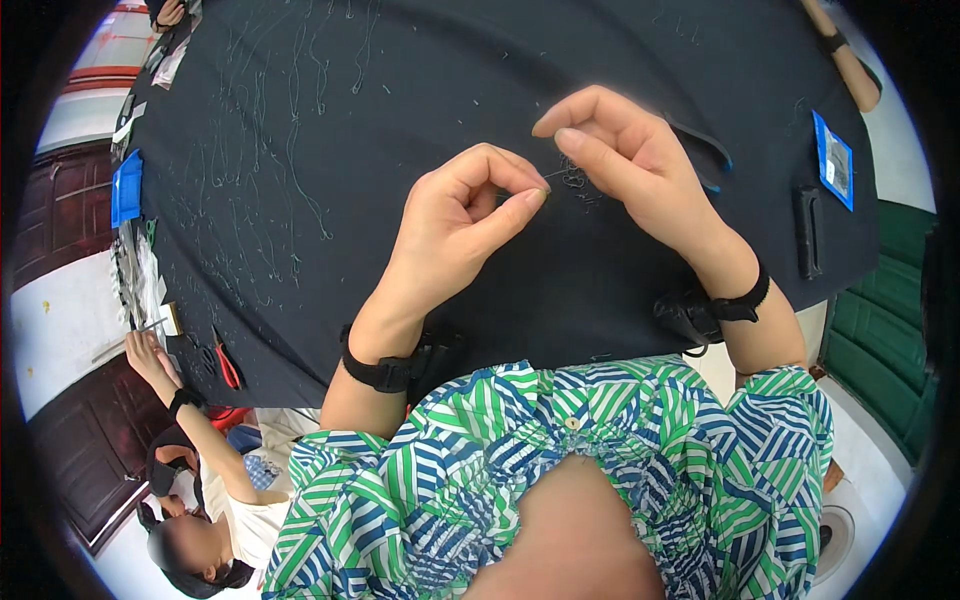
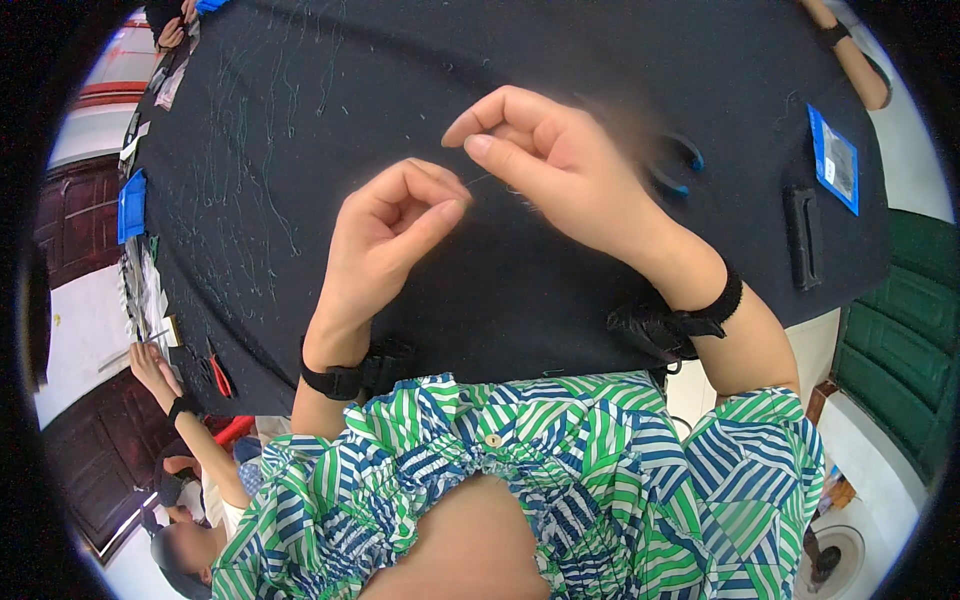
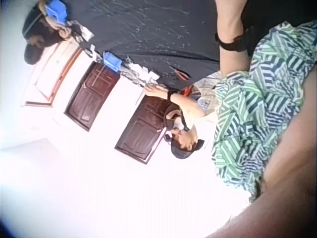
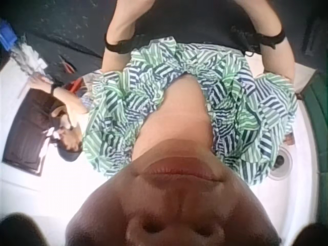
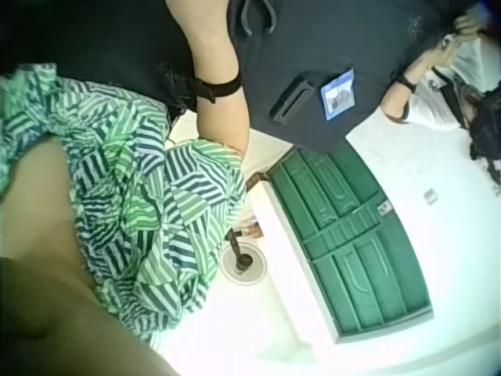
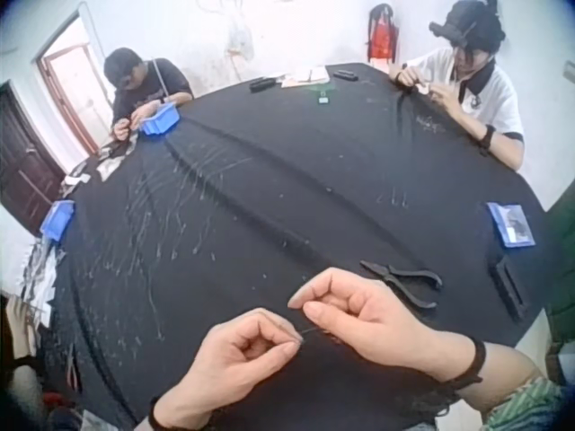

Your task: The person attaches small metal clips to a length of green fishing line by hand and using a pair of pliers.

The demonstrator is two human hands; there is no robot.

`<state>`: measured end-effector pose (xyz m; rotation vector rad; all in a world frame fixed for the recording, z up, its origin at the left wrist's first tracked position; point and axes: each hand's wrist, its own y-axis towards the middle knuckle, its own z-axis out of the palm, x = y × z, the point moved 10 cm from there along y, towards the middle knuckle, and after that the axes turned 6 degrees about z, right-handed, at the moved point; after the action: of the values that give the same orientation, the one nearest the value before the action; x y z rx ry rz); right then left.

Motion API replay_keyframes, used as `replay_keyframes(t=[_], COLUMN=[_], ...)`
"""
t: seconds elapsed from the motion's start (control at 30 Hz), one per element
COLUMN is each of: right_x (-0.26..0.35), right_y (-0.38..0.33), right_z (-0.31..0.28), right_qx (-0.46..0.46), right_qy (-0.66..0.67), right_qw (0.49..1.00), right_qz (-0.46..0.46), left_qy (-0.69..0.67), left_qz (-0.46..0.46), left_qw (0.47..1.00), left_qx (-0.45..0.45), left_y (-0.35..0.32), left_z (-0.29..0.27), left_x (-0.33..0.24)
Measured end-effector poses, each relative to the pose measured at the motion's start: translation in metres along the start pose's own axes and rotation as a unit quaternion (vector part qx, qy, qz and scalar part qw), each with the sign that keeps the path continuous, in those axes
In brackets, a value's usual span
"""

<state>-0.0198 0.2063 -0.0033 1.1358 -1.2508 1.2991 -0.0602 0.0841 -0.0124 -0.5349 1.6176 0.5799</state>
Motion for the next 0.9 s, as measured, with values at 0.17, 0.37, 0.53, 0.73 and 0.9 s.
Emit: replay_keyframes(t=[0.17,0.37,0.53,0.73,0.9], right_x=[0.011,0.023,0.023,0.026,0.028], right_y=[-0.003,-0.008,-0.008,-0.008,-0.009], right_z=[-0.001,0.009,0.008,-0.003,-0.008], right_qx=[-0.003,0.029,0.015,-0.039,-0.063], right_qy=[-0.139,-0.285,-0.271,-0.238,-0.228], right_qw=[0.988,0.953,0.956,0.962,0.959], right_qz=[-0.062,-0.099,-0.110,-0.129,-0.157], left_qy=[-0.047,-0.045,-0.039,-0.061,-0.056], left_qz=[-0.002,-0.014,-0.009,0.018,0.043], left_qw=[0.999,0.999,0.999,0.998,0.996], left_qx=[-0.004,0.000,-0.002,-0.030,-0.055], left_y=[-0.002,-0.002,-0.003,0.000,0.002], left_z=[0.001,0.000,-0.003,-0.009,-0.015], left_x=[-0.001,-0.001,-0.002,-0.005,-0.007])
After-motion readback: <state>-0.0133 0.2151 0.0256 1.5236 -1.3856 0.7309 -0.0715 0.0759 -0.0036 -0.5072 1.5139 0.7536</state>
